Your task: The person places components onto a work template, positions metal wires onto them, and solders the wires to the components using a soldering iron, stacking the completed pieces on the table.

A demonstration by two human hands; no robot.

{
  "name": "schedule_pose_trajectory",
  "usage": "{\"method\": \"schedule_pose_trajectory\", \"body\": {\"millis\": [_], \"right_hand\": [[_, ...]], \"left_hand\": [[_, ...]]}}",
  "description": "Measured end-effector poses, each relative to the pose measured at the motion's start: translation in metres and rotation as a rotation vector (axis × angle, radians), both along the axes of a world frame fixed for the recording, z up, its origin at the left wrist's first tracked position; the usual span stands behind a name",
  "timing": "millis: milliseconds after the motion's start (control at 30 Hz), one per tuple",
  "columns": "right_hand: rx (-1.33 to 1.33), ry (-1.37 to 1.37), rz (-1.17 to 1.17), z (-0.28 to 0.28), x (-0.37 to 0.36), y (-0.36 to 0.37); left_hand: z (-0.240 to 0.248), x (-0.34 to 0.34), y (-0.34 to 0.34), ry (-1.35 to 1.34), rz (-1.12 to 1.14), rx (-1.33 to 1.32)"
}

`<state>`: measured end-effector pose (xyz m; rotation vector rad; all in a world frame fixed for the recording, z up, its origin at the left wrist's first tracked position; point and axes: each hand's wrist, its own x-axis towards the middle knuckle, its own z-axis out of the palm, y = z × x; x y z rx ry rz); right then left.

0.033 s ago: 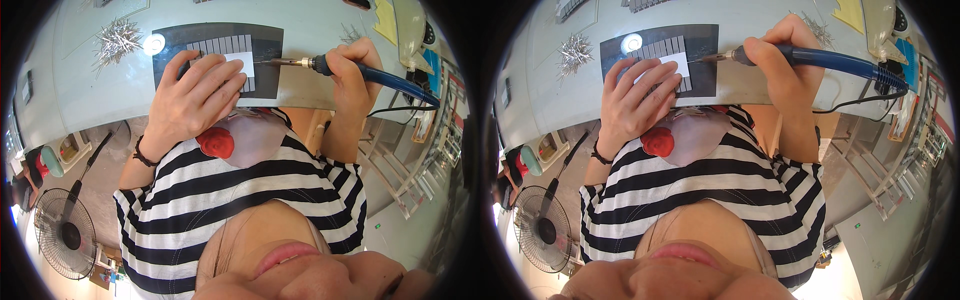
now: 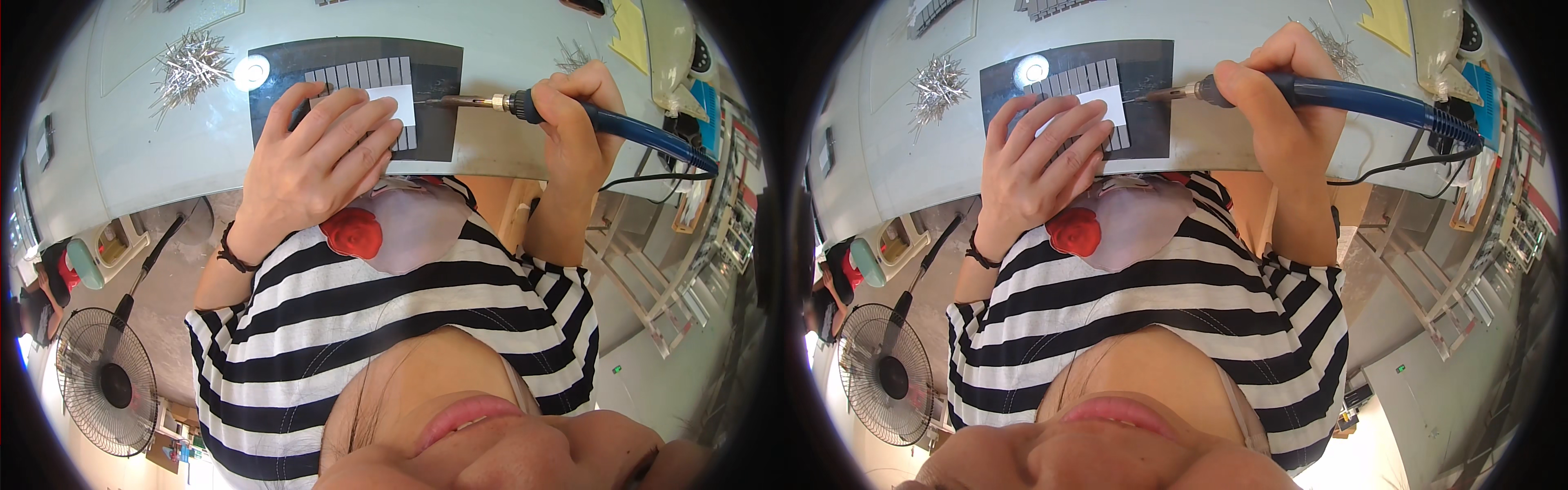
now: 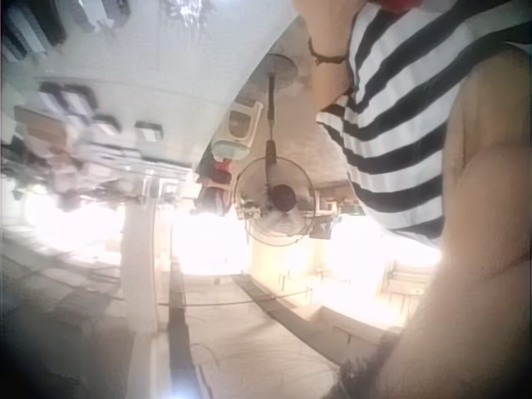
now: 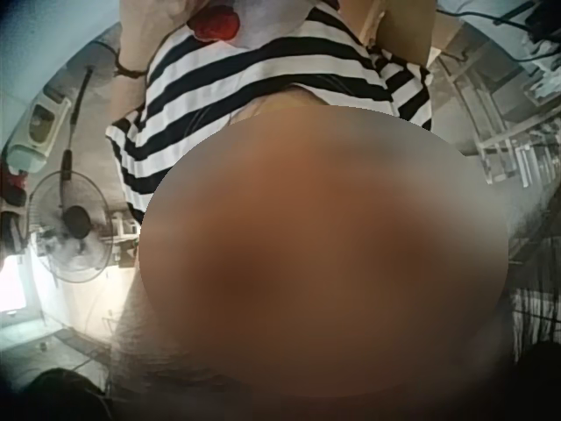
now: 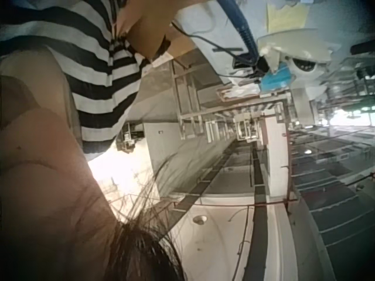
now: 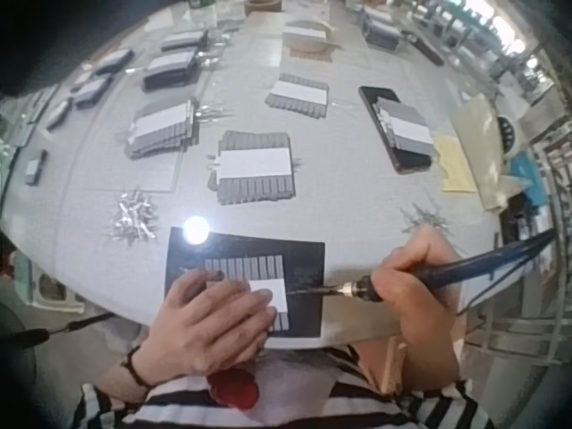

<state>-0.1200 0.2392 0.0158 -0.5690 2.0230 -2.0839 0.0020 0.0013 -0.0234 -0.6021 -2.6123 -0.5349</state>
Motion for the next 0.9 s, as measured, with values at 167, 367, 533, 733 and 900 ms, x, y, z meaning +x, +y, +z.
{"method": "schedule_pose_trajectory", "body": {"millis": [167, 367, 533, 733, 900], "right_hand": [[-0.011, -0.020, 0.013, -0.001, -0.002, 0.000], [0.013, -0.008, 0.011, 0.000, -0.004, -0.002], [0.046, -0.039, 0.000, -0.001, -0.009, 0.000], [0.114, -0.075, -0.047, 0.005, -0.015, -0.010], [0.212, -0.061, -0.064, 0.015, -0.021, -0.017]], "left_hand": [[0.001, -0.001, 0.000, -0.005, -0.005, 0.004], [0.001, 0.000, 0.000, -0.013, -0.007, 0.007], [0.002, -0.001, 0.000, -0.018, -0.006, 0.009], [0.003, 0.000, 0.000, -0.021, -0.001, 0.011], [0.004, -0.004, 0.000, -0.023, -0.017, 0.023]]}}
